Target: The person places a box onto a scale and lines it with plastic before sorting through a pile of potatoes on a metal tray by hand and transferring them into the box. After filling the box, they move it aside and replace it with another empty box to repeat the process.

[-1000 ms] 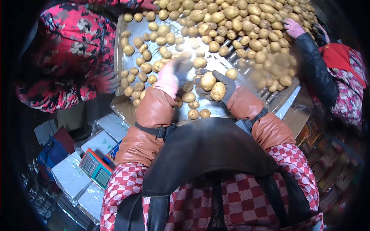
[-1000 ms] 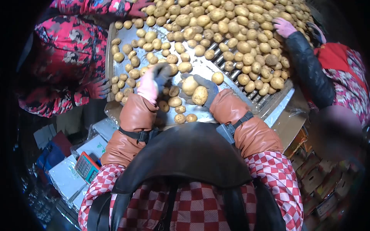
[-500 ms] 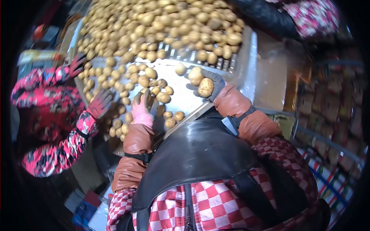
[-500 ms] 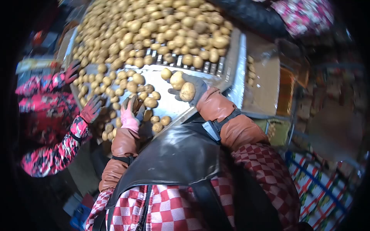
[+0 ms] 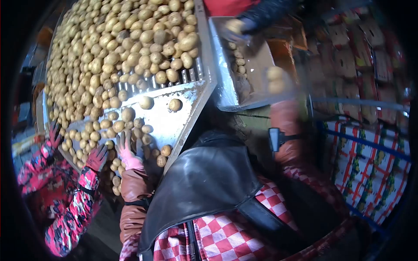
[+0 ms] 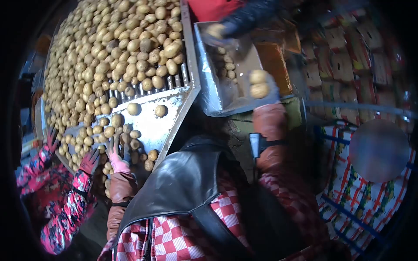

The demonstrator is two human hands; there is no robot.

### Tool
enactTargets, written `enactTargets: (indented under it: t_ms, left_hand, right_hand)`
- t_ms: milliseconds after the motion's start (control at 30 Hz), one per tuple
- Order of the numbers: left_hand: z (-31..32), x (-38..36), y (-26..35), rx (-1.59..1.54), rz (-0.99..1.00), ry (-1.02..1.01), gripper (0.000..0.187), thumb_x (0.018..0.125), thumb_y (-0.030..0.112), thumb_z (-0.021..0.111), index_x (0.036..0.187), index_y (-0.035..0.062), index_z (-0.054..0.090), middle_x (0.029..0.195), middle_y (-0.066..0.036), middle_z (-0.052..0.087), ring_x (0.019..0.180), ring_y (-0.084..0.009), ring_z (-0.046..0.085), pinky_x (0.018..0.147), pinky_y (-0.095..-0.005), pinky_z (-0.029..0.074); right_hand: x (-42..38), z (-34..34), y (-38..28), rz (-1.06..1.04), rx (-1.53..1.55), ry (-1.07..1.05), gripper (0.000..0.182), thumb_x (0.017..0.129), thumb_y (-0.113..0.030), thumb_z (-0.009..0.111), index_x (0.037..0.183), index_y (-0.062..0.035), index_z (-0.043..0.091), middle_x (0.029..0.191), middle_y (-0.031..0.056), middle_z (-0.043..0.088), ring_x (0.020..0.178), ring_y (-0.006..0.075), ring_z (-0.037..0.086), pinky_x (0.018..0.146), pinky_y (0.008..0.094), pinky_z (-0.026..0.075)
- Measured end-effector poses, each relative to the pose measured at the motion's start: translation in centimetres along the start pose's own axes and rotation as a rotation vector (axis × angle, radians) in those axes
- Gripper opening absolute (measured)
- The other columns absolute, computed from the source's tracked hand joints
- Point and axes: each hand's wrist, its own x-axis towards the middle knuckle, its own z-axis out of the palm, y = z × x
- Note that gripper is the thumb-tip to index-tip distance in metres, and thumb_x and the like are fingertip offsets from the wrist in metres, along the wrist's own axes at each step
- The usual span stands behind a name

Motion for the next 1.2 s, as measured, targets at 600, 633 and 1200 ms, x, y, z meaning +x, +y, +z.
enactTargets:
  t_ms: [600, 633, 1200]
  left_hand:
    - [-2.9, -11.6, 1.2, 0.075, -0.605, -0.003, 0.056, 0.08, 0.03, 0.073, 0.13, 0.0111, 0.056, 0.129, -0.018, 0.055, 0.126, -0.04, 0.047, 0.106, -0.0497, 0.038]
    - [-2.2, -11.5, 1.1, -0.032, -0.697, 0.075, 0.046, 0.081, 0.028, 0.071, 0.122, 0.0114, 0.061, 0.13, -0.017, 0.055, 0.126, -0.0387, 0.047, 0.105, -0.0494, 0.039]
    - [-2.7, -8.7, -0.8, 0.083, -0.561, 0.138, 0.034, 0.084, 0.028, 0.069, 0.116, 0.0142, 0.067, 0.121, -0.011, 0.064, 0.12, -0.0328, 0.053, 0.105, -0.0457, 0.039]
  right_hand:
    - [-3.7, 21.1, -23.1, 0.93, 0.418, -1.565, 0.055, 0.098, -0.022, 0.06, 0.147, -0.0069, 0.04, 0.115, 0.014, 0.062, 0.101, 0.0173, 0.063, 0.075, 0.0279, 0.053]
    - [-5.4, 23.9, -23.6, 0.657, 0.373, -1.674, 0.052, 0.097, -0.021, 0.061, 0.145, -0.0075, 0.043, 0.112, 0.0129, 0.063, 0.101, 0.0179, 0.063, 0.077, 0.0287, 0.053]
    - [-9.1, 26.5, -32.1, -0.071, -0.109, -1.793, 0.04, 0.096, -0.044, 0.054, 0.115, -0.0122, 0.068, 0.096, 0.0153, 0.071, 0.098, 0.0308, 0.067, 0.09, 0.0403, 0.05]
